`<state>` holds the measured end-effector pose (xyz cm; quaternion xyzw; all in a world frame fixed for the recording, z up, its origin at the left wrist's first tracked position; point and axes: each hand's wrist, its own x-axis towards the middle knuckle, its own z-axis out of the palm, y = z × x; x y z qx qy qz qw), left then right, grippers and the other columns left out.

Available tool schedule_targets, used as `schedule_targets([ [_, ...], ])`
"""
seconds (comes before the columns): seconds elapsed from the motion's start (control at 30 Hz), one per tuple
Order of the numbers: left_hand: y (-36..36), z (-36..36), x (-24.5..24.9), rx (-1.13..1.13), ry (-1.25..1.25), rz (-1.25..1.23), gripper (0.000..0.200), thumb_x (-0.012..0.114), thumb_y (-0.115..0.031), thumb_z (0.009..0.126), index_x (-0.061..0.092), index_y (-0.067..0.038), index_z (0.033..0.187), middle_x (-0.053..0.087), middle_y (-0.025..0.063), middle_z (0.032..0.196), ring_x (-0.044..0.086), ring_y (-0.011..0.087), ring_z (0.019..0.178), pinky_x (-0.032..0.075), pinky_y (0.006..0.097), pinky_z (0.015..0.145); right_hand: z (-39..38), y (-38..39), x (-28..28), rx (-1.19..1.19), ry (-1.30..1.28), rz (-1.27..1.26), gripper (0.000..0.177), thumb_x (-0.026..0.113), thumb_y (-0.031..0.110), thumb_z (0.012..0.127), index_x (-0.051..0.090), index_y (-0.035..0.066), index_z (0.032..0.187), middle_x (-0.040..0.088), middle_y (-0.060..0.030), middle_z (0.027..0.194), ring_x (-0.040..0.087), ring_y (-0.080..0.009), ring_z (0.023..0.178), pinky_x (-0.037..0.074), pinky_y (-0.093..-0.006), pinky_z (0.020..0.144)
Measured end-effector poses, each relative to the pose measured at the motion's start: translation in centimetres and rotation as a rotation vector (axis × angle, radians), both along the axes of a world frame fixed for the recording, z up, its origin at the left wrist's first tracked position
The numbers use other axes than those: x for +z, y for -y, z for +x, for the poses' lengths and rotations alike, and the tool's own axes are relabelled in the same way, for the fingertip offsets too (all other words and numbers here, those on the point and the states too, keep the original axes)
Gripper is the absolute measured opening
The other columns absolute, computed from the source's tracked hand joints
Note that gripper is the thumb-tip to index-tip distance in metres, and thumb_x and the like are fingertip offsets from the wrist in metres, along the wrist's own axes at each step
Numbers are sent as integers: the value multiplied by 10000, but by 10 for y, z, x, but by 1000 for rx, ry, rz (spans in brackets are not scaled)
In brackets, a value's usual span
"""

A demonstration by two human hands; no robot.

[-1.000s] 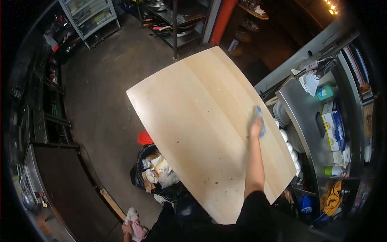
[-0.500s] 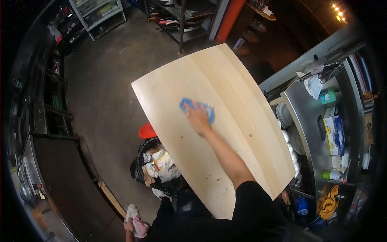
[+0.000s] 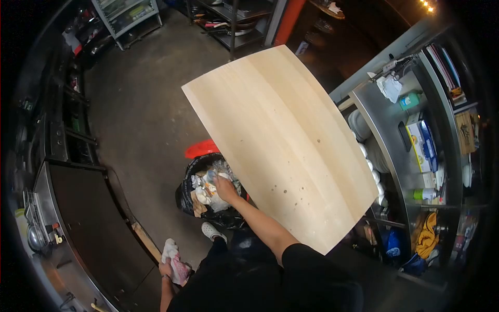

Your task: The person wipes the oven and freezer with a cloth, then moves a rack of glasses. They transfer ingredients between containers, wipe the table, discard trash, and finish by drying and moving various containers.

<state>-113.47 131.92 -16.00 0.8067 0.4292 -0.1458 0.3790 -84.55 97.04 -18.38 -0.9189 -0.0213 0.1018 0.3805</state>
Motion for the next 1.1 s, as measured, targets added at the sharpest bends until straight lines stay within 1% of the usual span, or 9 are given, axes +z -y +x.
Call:
schedule_targets([
  [0.23,-18,-14,-15,-75,-142,39,487,577,-289,734,546,59,1073,590,241,1020,560,333,985,416,377,829,-70,118,96,-416,270,23,436,348,355,926,566,-20,965,591,-220,881,562,-324,817,419,-401,772],
  [0.3,-18,-11,-21,-87,-134,0,489,578,-291,732,547,65,1065,592,244,1013,560,335,985,417,378,828,-92,191,123,-891,-144,587,444,364,348,924,567,-39,1003,593,-113,967,544,-198,892,406,-323,835],
  [0.37,-17,-6,-31,-67,-123,-6,495,584,-290,724,547,75,1056,595,250,995,562,345,977,418,379,826,-117,266,137,-942,170,844,429,396,354,915,577,-26,998,605,-84,951,557,-154,871,419,-288,810],
  [0.57,13,29,-17,-171,-177,81,522,556,-333,726,546,64,1064,585,269,995,554,367,979,418,379,830,-101,426,52,-1179,393,482,419,379,302,925,547,-47,1085,610,-132,1007,554,-202,966,411,-322,863],
  [0.63,20,39,-13,-195,-167,122,523,552,-342,727,549,59,1064,583,270,997,552,370,981,417,380,832,-48,458,-38,-865,435,-478,364,358,205,914,531,-39,1121,592,-174,1063,543,-272,1015,400,-340,887],
  [0.77,29,45,5,-219,-100,47,489,550,-308,741,546,55,1069,590,256,995,554,349,986,418,371,831,127,352,-20,-466,329,-194,268,430,130,832,591,25,1019,566,-175,1068,501,-304,1023,377,-377,907],
  [0.93,47,38,34,-65,-10,-59,442,557,-225,797,517,104,1089,599,181,1025,564,268,959,410,339,843,98,175,6,-121,483,-46,326,422,218,888,519,22,1130,511,-193,1166,439,-334,1128,334,-392,962],
  [1.0,43,32,32,-82,-59,-21,447,559,-226,797,513,102,1096,596,184,1029,562,269,963,409,337,843,65,160,54,-169,-117,160,359,415,247,904,506,-12,1134,541,-180,1136,481,-312,1096,349,-370,949],
  [1.1,25,8,9,-14,-88,-5,454,555,-233,797,510,99,1104,589,197,1040,558,279,970,412,342,837,46,187,25,-678,-23,628,409,431,297,906,498,-49,1114,570,-146,1104,548,-281,999,386,-354,906],
])
